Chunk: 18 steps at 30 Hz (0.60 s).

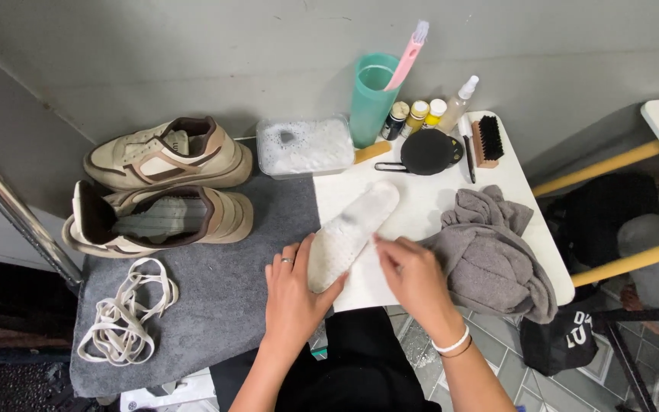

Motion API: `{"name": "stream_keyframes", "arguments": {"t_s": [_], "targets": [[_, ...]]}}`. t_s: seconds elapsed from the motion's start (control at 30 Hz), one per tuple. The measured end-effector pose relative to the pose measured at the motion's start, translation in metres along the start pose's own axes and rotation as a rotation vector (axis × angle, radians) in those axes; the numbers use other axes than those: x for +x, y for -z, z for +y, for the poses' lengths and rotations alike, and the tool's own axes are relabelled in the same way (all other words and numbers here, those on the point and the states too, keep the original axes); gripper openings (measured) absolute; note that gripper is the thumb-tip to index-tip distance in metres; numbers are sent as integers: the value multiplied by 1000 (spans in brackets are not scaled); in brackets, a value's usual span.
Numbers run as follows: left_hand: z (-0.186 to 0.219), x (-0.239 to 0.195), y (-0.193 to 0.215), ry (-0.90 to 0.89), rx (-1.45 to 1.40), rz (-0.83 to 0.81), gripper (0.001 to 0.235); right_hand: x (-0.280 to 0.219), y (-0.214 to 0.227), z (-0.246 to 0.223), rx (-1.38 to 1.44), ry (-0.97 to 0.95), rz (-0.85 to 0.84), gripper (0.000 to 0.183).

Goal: The person cleans a white shoe insole using a small brush and a cleaning solution. They scrub the insole thoroughly and then wipe it with a cloth.

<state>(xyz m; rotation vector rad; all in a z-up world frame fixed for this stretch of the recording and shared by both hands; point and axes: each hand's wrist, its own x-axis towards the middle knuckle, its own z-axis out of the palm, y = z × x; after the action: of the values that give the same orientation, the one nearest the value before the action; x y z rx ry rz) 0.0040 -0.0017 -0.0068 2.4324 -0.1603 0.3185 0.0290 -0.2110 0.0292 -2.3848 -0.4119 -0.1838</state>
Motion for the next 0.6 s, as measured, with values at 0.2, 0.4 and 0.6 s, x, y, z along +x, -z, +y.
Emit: {"name": "stream_keyframes", "arguments": {"t_s": [0.2, 0.4, 0.6], "targets": [[0, 1, 0, 8, -5, 3, 78, 1, -4, 6, -107, 5, 35, 30], [-2, 0, -1, -8, 22, 17, 78, 3, 1, 6, -127, -38, 35, 24], [2, 0, -2, 6, 43, 6, 78, -1, -2, 15, -119, -49, 160, 24]]}}
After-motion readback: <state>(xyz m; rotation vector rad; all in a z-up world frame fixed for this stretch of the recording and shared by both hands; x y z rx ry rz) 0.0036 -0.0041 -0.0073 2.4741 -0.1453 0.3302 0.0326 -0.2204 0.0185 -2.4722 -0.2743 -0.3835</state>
